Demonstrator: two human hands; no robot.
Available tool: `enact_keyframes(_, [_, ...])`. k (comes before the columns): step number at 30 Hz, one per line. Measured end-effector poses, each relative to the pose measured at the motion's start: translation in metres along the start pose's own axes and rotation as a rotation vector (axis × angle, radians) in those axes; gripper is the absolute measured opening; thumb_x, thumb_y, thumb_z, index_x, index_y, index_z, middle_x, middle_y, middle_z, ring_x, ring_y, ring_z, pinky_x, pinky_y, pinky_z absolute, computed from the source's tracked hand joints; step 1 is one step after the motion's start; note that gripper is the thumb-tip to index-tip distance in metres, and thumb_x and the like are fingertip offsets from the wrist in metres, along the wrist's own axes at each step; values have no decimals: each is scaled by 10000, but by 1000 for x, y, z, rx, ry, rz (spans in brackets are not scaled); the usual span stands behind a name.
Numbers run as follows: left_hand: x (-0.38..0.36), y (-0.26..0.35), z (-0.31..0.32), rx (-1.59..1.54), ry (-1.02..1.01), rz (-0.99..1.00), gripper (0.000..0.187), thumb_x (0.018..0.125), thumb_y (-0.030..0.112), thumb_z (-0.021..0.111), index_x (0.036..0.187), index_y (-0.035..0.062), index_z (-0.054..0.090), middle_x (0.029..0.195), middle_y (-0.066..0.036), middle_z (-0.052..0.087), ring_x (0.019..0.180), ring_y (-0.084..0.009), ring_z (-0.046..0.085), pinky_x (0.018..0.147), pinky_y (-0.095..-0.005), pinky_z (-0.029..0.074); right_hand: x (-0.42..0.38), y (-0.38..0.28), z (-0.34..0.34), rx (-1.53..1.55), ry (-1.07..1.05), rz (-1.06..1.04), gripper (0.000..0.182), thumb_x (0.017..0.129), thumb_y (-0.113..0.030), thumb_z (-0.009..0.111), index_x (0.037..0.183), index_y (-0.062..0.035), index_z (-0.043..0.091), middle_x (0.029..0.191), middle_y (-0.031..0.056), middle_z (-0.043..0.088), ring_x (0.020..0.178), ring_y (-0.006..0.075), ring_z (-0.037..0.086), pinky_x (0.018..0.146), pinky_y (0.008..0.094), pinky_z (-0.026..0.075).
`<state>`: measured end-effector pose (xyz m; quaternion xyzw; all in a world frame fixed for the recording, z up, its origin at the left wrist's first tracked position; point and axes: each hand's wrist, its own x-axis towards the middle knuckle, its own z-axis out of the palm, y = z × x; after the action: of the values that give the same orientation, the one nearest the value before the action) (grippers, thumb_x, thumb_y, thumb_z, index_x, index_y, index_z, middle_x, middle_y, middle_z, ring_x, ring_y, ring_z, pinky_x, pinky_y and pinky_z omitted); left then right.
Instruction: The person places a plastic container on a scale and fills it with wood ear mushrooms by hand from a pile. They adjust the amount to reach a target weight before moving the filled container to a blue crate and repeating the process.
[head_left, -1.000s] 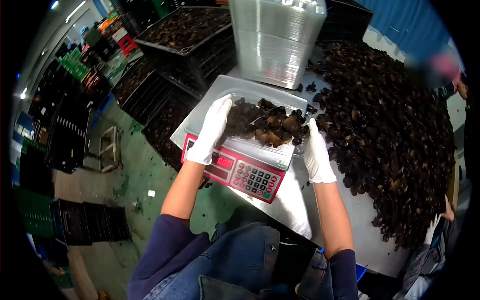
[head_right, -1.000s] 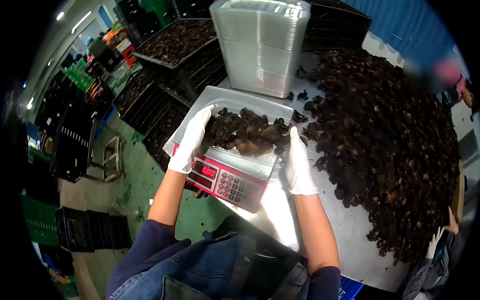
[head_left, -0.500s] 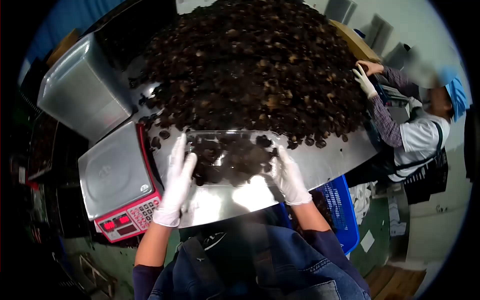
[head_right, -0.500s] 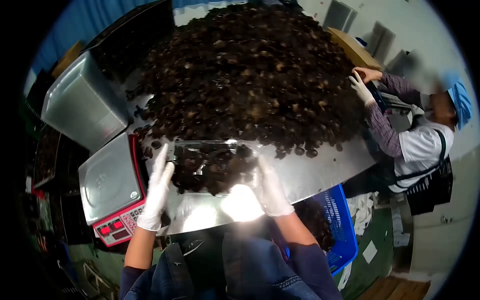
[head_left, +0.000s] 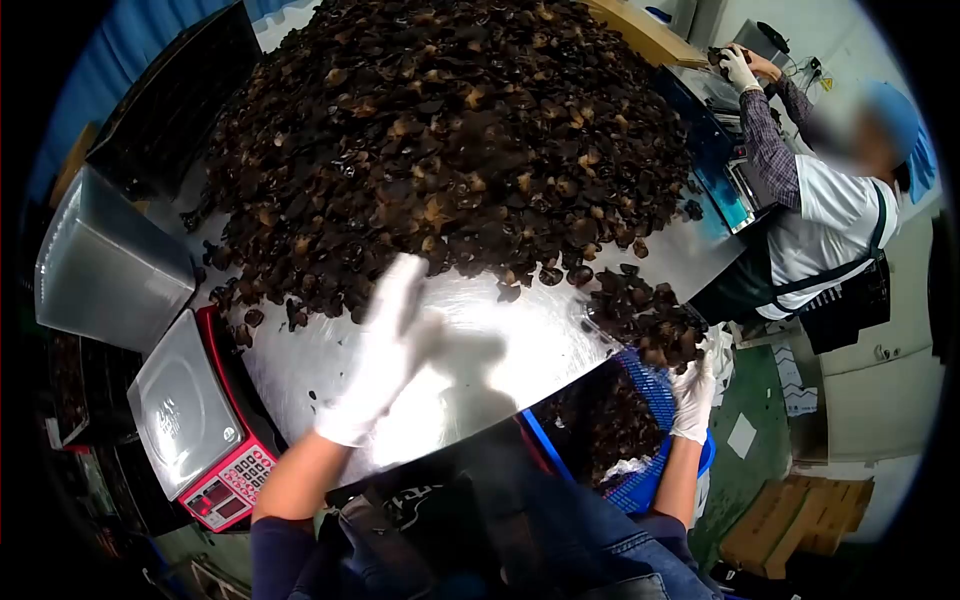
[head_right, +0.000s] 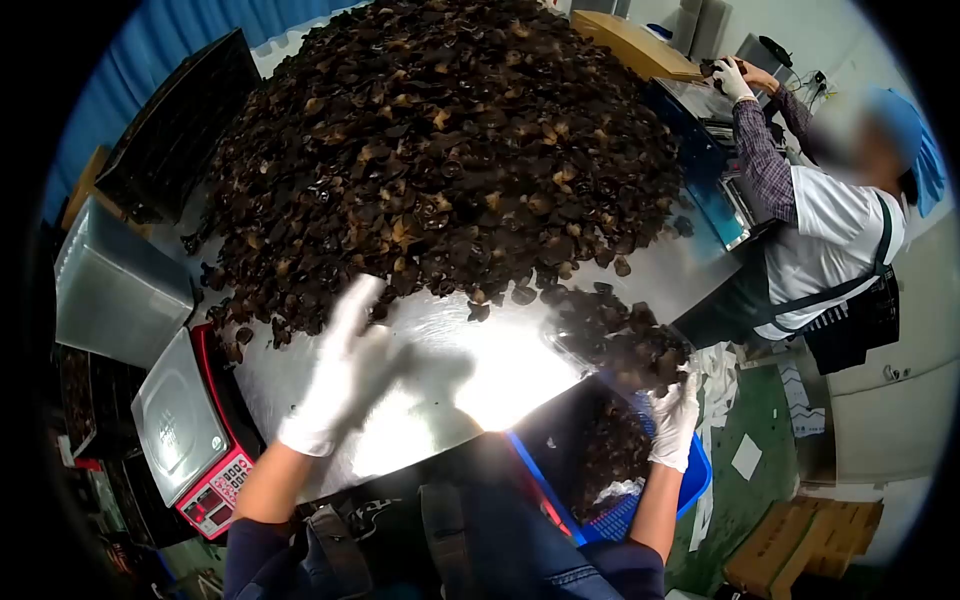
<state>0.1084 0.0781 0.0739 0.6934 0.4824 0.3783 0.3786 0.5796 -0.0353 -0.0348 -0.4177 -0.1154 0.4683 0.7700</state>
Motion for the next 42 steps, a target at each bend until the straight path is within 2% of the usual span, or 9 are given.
enact_keyframes(8, [14, -21, -361, 1232, 1025, 346, 491, 1019, 183, 520, 1479, 52, 405, 1534, -169, 389, 1431, -314, 352, 1195, -411, 266, 41, -1, -42, -102, 141, -103, 368, 1020, -314, 533, 1290, -65, 561, 1300, 136, 614, 1175, 289, 596, 913, 457, 530])
enact_keyframes(13, [-49, -76, -606, 1601, 514, 12, 470, 980, 54, 462, 1448, 31, 441, 1476, -175, 467, 1392, -307, 410, 1177, -381, 306, 73, 13, -70, -24, 100, -3, 394, 1010, -352, 556, 1365, -184, 512, 1386, 21, 554, 1173, 229, 581, 885, 432, 518])
enact_keyframes(21, [-55, -28, -584, 1037, 347, -254, 273, 941, 6, 514, 1180, -33, 641, 1117, -130, 693, 1021, -217, 649, 918, -328, 487, 91, -16, -114, -423, 342, 92, 727, 977, -597, 479, 1500, -100, 393, 1528, 130, 401, 1380, 286, 395, 1061, 475, 411])
enact_keyframes(27, [-38, 9, -528, 1391, 331, -199, 255, 797, -49, 572, 1030, -26, 674, 993, -186, 682, 961, -344, 658, 861, -369, 506, -2, 1, 19, -907, 207, -531, 496, 1065, -344, 417, 1418, -1, 476, 1401, 157, 535, 1289, 229, 505, 1098, 355, 361])
enact_keyframes(30, [-34, 11, -534, 1291, 304, -135, 254, 987, 132, 455, 909, -24, 640, 851, 16, 615, 815, -92, 560, 799, -289, 473, -36, 45, 98, -1272, -39, -786, 329, 1039, -141, 481, 1305, 30, 572, 1306, 157, 602, 1222, 269, 549, 1084, 379, 390])
enact_keyframes(36, [-43, 3, -572, 616, 335, -199, 177, 967, 114, 490, 877, 0, 591, 808, 7, 537, 773, -103, 495, 753, -284, 443, -173, 242, 263, -1582, -1128, -923, 480, 850, -144, 615, 1309, -23, 545, 1293, 198, 553, 1228, 346, 510, 1075, 443, 369])
enact_keyframes(37, [-49, 7, -563, 789, 396, -118, 148, 959, 111, 509, 892, 13, 596, 817, -10, 550, 774, -132, 510, 751, -292, 449, -197, 288, 266, -863, -1378, -314, 583, 845, -225, 627, 1384, -54, 486, 1396, 188, 477, 1283, 345, 455, 1101, 488, 315])
enact_keyframes(39, [-56, 25, -528, 1133, 512, 56, 92, 945, 106, 547, 921, 40, 607, 836, -45, 575, 776, -188, 541, 748, -307, 460, -247, 317, 306, -1212, -1661, -893, 650, 833, -303, 661, 1398, -37, 479, 1425, 178, 460, 1322, 352, 409, 1117, 559, 256])
enact_keyframes(42, [-74, 59, -469, 1548, 604, 306, 65, 912, 99, 612, 972, 77, 627, 892, -85, 620, 797, -271, 585, 748, -337, 482, -256, 356, 338, -1210, -1653, -789, 699, 791, -262, 729, 1404, -38, 477, 1434, 178, 460, 1332, 348, 411, 1097, 537, 314])
